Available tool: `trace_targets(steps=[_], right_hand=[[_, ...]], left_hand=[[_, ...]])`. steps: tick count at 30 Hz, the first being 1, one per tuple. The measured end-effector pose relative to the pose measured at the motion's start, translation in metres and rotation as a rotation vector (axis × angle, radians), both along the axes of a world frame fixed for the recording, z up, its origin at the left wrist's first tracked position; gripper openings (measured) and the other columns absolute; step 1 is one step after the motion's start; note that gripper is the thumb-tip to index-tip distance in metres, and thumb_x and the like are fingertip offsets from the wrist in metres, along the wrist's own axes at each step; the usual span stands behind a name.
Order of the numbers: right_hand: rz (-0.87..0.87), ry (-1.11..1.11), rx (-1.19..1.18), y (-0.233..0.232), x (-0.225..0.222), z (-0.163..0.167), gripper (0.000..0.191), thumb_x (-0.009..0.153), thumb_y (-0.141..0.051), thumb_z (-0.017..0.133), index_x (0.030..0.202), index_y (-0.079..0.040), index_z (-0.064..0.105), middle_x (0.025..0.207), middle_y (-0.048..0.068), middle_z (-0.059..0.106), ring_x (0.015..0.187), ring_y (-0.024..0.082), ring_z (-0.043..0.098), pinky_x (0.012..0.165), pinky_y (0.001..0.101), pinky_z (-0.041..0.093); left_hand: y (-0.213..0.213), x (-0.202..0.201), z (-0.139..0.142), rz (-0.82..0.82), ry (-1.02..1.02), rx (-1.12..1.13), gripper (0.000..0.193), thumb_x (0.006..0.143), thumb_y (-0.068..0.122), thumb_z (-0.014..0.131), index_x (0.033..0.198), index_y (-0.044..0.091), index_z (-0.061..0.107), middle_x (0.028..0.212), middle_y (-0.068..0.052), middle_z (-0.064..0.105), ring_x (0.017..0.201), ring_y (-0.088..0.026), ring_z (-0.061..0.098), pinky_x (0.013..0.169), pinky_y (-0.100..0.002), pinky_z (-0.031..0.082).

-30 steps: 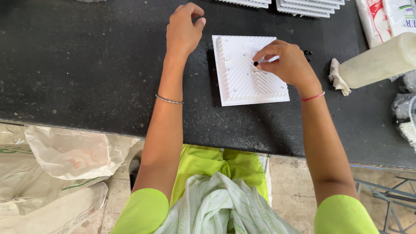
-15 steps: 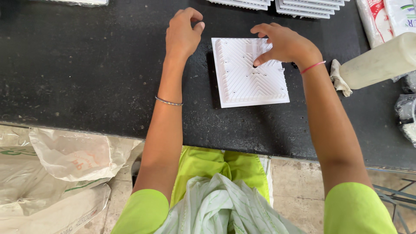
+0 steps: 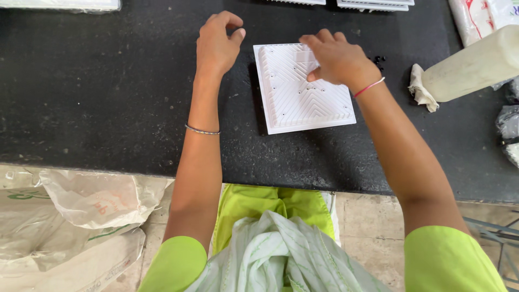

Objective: The person wipes a white square light panel with a cloth, places small black fasteners into holes on the panel, stacks finished panels on the bench, and wraps a panel in clear plastic film. They repeat the process with additional panels from the stack.

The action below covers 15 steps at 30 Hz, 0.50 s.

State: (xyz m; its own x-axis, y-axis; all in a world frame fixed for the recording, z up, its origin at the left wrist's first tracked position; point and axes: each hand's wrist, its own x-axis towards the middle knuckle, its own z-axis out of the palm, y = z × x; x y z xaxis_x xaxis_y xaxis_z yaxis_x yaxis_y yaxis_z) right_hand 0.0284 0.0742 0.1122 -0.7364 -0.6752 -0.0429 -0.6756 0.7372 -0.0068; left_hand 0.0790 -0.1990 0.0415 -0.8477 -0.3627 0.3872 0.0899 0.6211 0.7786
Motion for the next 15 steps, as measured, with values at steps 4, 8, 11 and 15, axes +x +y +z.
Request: trace_targets(steps=[4,8,11,15], right_hand=[[-0.004,0.057,-0.011,0.004,0.011,-0.006,0.091,0.072,-0.029,0.088,0.152,-0.019,0.046,0.137,0.013,0.057,0.125,0.039,0.054,0.093,0.0521,0.052],[0.042,0.041,-0.393,0.039,0.018,-0.01,0.078,0.077,-0.027,0.088,0.144,-0.008,0.053,0.134,0.017,0.059,0.118,0.039,0.059,0.092,0.0466,0.052],[-0.234,0.009,-0.596,0.08,0.024,-0.025,0.038,0.102,-0.028,0.073,0.13,-0.005,0.065,0.121,0.016,0.068,0.099,0.034,0.07,0.087,0.0421,0.054],[-0.462,-0.447,-0.752,0.121,0.026,-0.055,0.033,0.104,-0.024,0.06,0.124,0.001,0.067,0.105,0.014,0.072,0.09,0.025,0.071,0.08,0.0373,0.058]], left_hand=[[0.012,0.003,-0.003,-0.023,-0.042,-0.013,0.018,0.09,0.017,0.076,0.107,0.01,0.072,0.102,-0.007,0.074,0.087,-0.023,0.074,0.08,-0.039,0.058],[0.022,0.01,-0.001,-0.097,-0.366,0.254,0.021,0.095,0.019,0.067,0.111,0.005,0.067,0.091,-0.014,0.077,0.074,-0.024,0.076,0.065,-0.037,0.062],[0.021,0.012,0.001,-0.173,-0.51,0.425,0.024,0.101,0.018,0.056,0.112,-0.001,0.064,0.089,-0.019,0.077,0.067,-0.026,0.077,0.056,-0.035,0.064],[0.02,0.008,-0.001,-0.289,-0.654,0.437,0.03,0.105,0.015,0.044,0.114,-0.007,0.061,0.088,-0.023,0.075,0.069,-0.031,0.078,0.059,-0.036,0.066]])
